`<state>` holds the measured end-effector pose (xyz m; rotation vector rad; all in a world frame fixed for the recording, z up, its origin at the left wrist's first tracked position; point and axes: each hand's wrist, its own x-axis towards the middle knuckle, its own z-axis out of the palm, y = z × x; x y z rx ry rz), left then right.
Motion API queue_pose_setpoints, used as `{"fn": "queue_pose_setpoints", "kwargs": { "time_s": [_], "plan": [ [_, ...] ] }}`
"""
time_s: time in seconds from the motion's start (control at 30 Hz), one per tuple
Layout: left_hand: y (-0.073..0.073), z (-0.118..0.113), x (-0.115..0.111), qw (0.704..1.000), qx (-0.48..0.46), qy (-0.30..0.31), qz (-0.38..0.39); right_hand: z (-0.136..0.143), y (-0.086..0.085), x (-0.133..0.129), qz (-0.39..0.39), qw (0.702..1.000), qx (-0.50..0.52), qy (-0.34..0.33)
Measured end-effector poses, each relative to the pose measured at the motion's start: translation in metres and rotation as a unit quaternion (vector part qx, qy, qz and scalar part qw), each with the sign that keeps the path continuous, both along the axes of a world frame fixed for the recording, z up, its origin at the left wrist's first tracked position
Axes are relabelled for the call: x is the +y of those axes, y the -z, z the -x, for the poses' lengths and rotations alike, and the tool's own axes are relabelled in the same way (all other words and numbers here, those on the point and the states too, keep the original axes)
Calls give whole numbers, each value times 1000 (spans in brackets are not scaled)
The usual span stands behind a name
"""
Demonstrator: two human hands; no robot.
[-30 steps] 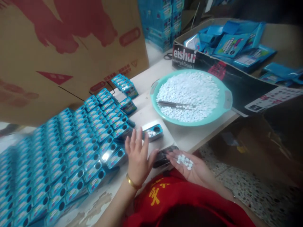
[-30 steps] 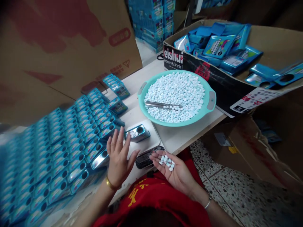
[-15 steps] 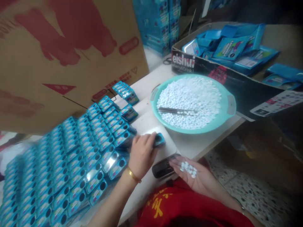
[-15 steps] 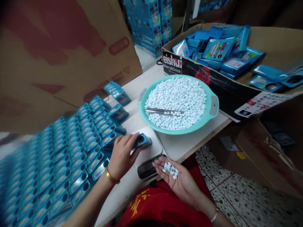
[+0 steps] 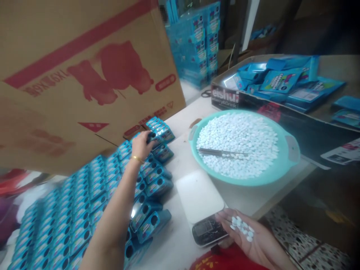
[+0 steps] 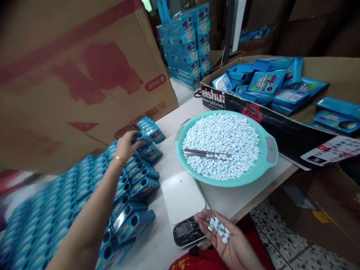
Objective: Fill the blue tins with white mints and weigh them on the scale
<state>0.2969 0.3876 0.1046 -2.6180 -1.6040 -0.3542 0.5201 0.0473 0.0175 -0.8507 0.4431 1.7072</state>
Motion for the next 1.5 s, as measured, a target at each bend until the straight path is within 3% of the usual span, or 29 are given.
{"fn": "queue_pose_setpoints", "kwargs": {
  "time_s": [0.1, 0.2, 0.3, 0.43, 0.63, 0.73, 0.87, 0.97, 1.03, 1.13, 1.23, 1.37, 1.5],
  "plan": [
    [22, 8, 12, 999, 19, 6, 50, 0, 0, 3, 8, 1000, -1, -7],
    [31, 11, 17, 995, 34, 24, 94, 0, 0, 5, 13, 1000, -3, -6],
    [27, 4, 23, 993, 41, 32, 106, 0, 1, 6, 18, 1000, -2, -4],
    [22, -25, 37, 997, 51, 14, 48, 1, 5, 8, 16, 1000, 4, -2],
    [34, -71, 56, 994, 107, 27, 13, -4, 9, 6, 4, 1000, 9, 7],
    [25, -78, 52, 992, 122, 37, -3, -8, 7, 3, -2, 1000, 7, 16],
    [-16, -74, 17, 990, 121, 56, -37, -10, -5, 3, -10, 1000, -6, 20],
    [-50, -68, -37, 985, 115, 104, -70, -8, -14, 2, -16, 1000, 5, 13],
    [-62, -66, -81, 980, 127, 144, -59, -7, -17, 0, -21, 1000, 16, 4],
    [-58, -68, -147, 965, 156, 208, 20, -6, -17, -8, -28, 999, 21, -5],
    [-35, -75, -190, 947, 184, 248, 89, -6, -14, -18, -31, 999, 16, -5],
    [-18, -83, -205, 939, 199, 254, 117, -6, -11, -31, -37, 999, 10, 0],
    [-27, -85, -219, 959, 135, 237, 74, -7, -12, -39, -60, 998, 23, 1]
  ]
}}
